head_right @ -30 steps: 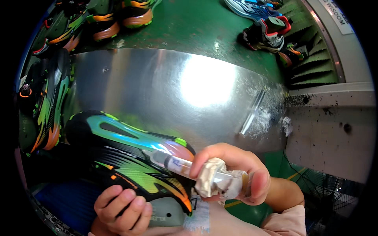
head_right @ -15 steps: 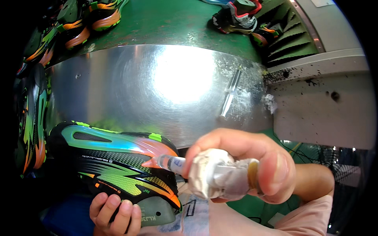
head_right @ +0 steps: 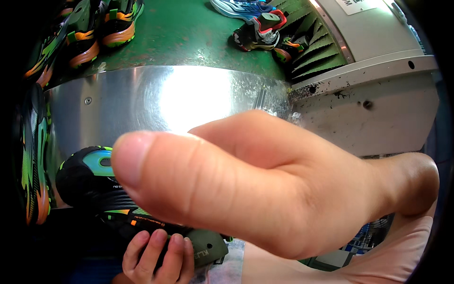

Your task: The person picks up shoes from a conveyor belt, uses a syringe to apply adhesive to the seams of the soles, and refills the syringe from a larger bottle.

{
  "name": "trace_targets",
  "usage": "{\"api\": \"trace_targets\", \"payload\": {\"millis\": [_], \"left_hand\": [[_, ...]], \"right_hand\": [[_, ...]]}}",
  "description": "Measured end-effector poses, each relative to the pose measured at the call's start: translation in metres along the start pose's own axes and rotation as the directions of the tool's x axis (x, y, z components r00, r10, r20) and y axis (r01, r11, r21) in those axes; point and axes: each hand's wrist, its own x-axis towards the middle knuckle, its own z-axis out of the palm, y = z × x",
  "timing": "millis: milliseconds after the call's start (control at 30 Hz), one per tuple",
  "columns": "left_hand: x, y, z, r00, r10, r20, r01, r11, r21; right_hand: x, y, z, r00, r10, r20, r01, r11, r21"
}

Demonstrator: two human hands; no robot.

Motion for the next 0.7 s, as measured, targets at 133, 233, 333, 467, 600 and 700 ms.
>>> {"api": "trace_targets", "payload": {"millis": [133,233,333,467,600,700], "left_hand": [[0.0,-0.005,0.003,1.0,-0.006,-0.03,0.007,0.998,0.055],[0.002,-0.003,0.005,0.999,-0.002,-0.053,0.004,0.999,0.048],[0.007,-0.004,0.003,0.998,-0.025,-0.058,0.027,0.999,0.023],[0.01,-0.01,0.003,0.998,-0.002,-0.057,0.004,1.0,0.025],[0.014,-0.005,-0.002,0.997,-0.079,-0.009,0.079,0.997,0.004],[0.016,-0.006,-0.004,0.996,-0.091,0.015,0.091,0.996,0.019]], "right_hand": [[0.011,-0.009,0.006,0.999,-0.006,0.035,0.006,1.0,-0.017],[0.008,-0.008,0.01,1.0,-0.003,0.007,0.003,1.0,-0.014],[0.005,-0.011,0.017,1.0,0.004,-0.023,-0.004,1.0,-0.019],[-0.003,-0.012,0.023,0.999,-0.003,-0.053,0.0,0.999,-0.047],[-0.009,-0.011,0.024,0.998,-0.026,-0.058,0.02,0.995,-0.1],[-0.012,-0.012,0.024,0.997,-0.045,-0.055,0.037,0.99,-0.135]]}}
